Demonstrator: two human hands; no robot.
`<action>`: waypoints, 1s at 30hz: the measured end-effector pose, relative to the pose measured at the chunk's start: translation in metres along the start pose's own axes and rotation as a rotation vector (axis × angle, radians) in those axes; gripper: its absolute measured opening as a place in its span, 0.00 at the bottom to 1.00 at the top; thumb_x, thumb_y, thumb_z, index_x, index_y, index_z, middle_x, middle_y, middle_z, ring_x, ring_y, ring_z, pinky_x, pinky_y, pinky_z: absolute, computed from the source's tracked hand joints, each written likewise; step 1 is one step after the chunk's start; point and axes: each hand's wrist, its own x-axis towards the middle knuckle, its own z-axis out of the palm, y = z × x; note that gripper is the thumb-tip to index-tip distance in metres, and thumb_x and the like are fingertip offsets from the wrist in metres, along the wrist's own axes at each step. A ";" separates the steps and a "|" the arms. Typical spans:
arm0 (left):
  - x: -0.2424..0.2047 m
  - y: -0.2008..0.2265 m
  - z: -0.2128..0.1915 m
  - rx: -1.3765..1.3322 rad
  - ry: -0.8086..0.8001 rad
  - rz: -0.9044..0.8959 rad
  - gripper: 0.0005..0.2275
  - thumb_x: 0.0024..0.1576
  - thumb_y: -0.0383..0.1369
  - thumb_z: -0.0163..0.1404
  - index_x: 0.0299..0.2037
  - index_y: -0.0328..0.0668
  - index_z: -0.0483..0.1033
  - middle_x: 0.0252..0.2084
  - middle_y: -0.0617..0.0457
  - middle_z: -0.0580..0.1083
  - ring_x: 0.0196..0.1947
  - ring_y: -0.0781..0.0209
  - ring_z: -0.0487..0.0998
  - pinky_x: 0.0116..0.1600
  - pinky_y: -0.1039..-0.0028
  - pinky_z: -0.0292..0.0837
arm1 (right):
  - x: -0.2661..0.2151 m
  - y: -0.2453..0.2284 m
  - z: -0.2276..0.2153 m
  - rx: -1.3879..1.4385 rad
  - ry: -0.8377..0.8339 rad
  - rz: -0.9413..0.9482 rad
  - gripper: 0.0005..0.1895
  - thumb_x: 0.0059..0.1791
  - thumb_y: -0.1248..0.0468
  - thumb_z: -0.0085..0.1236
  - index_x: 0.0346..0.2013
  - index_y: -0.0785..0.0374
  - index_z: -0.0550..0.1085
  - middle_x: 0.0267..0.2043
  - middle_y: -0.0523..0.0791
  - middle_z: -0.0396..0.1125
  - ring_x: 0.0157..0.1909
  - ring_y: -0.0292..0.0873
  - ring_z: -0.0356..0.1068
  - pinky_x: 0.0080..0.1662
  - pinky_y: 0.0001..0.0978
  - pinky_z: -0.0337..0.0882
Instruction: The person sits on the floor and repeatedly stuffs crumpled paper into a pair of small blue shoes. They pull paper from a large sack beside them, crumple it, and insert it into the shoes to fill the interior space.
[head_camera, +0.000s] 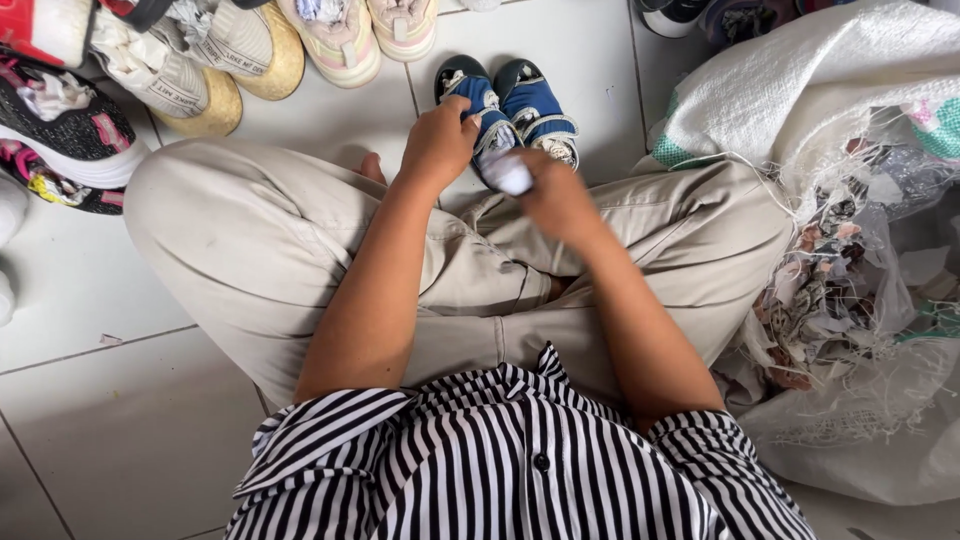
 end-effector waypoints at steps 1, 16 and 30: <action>0.001 -0.002 0.009 -0.005 0.000 -0.005 0.19 0.65 0.40 0.41 0.62 0.40 0.70 0.53 0.39 0.77 0.56 0.33 0.74 0.56 0.50 0.67 | 0.002 0.014 -0.004 -0.002 -0.006 0.001 0.27 0.42 0.79 0.58 0.55 0.63 0.75 0.61 0.51 0.70 0.60 0.52 0.71 0.65 0.42 0.66; -0.001 0.016 0.037 0.157 0.100 0.217 0.33 0.53 0.20 0.58 0.68 0.32 0.55 0.72 0.35 0.59 0.73 0.33 0.56 0.65 0.54 0.68 | 0.041 0.033 0.015 -0.227 0.150 0.099 0.32 0.43 0.73 0.43 0.61 0.48 0.71 0.65 0.44 0.66 0.56 0.60 0.70 0.45 0.57 0.70; -0.024 0.029 0.029 0.215 0.042 0.032 0.33 0.57 0.20 0.54 0.74 0.43 0.55 0.72 0.32 0.60 0.67 0.29 0.67 0.59 0.47 0.78 | 0.027 0.031 0.031 -0.636 0.012 0.104 0.30 0.53 0.71 0.46 0.70 0.52 0.59 0.52 0.54 0.71 0.44 0.64 0.77 0.46 0.60 0.77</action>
